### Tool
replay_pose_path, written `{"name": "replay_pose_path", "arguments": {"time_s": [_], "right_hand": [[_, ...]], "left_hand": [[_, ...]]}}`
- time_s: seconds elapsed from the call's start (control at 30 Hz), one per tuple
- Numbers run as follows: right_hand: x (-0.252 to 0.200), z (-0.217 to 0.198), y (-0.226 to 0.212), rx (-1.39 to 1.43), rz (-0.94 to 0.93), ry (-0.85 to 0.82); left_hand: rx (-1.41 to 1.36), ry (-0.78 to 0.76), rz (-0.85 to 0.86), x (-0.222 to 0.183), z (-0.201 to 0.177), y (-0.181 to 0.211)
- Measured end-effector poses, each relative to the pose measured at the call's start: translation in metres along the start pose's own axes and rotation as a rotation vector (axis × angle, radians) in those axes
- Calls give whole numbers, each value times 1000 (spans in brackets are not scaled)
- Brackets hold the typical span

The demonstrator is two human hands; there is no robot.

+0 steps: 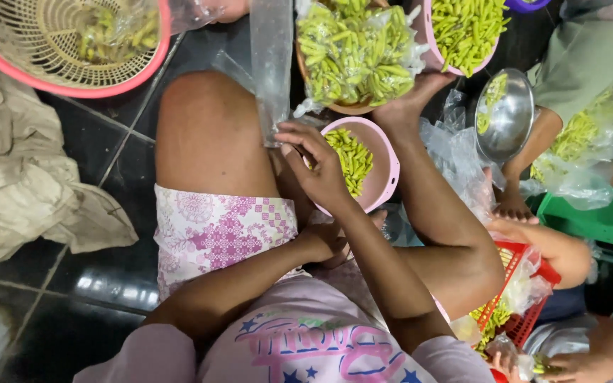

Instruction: The person sorts green chilies by hand from bowls and baskets into plastic bags while sitting on the floor.

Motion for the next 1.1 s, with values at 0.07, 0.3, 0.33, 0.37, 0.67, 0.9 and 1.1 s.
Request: {"name": "replay_pose_path", "arguments": {"time_s": [0.07, 0.3, 0.33, 0.37, 0.67, 0.9, 1.1], "right_hand": [[-1, -30, 0, 7, 28, 12], [-52, -276, 70, -338, 68, 590], [-65, -305, 81, -399, 133, 620], [-84, -324, 98, -398, 135, 625], [-215, -416, 299, -1112, 399, 447], [-73, -286, 229, -568, 375, 369], [62, -225, 282, -150, 268, 226]], "left_hand": [[-13, -29, 11, -17, -14, 19], [-165, -89, 45, -78, -70, 104], [-276, -44, 67, -99, -90, 131], [-271, -47, 67, -93, -84, 122], [-127, -30, 119, -45, -52, 61], [-135, -83, 75, -47, -50, 57], [-162, -13, 104, -62, -69, 86]]}}
Point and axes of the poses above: each hand's wrist, its own x-axis towards the middle knuckle, its own z-axis out of the palm, y = z × x, the point moved 10 cm from there along x, towards the middle knuckle, and after that the axes turned 14 degrees about -x, right-handed, at the moved point
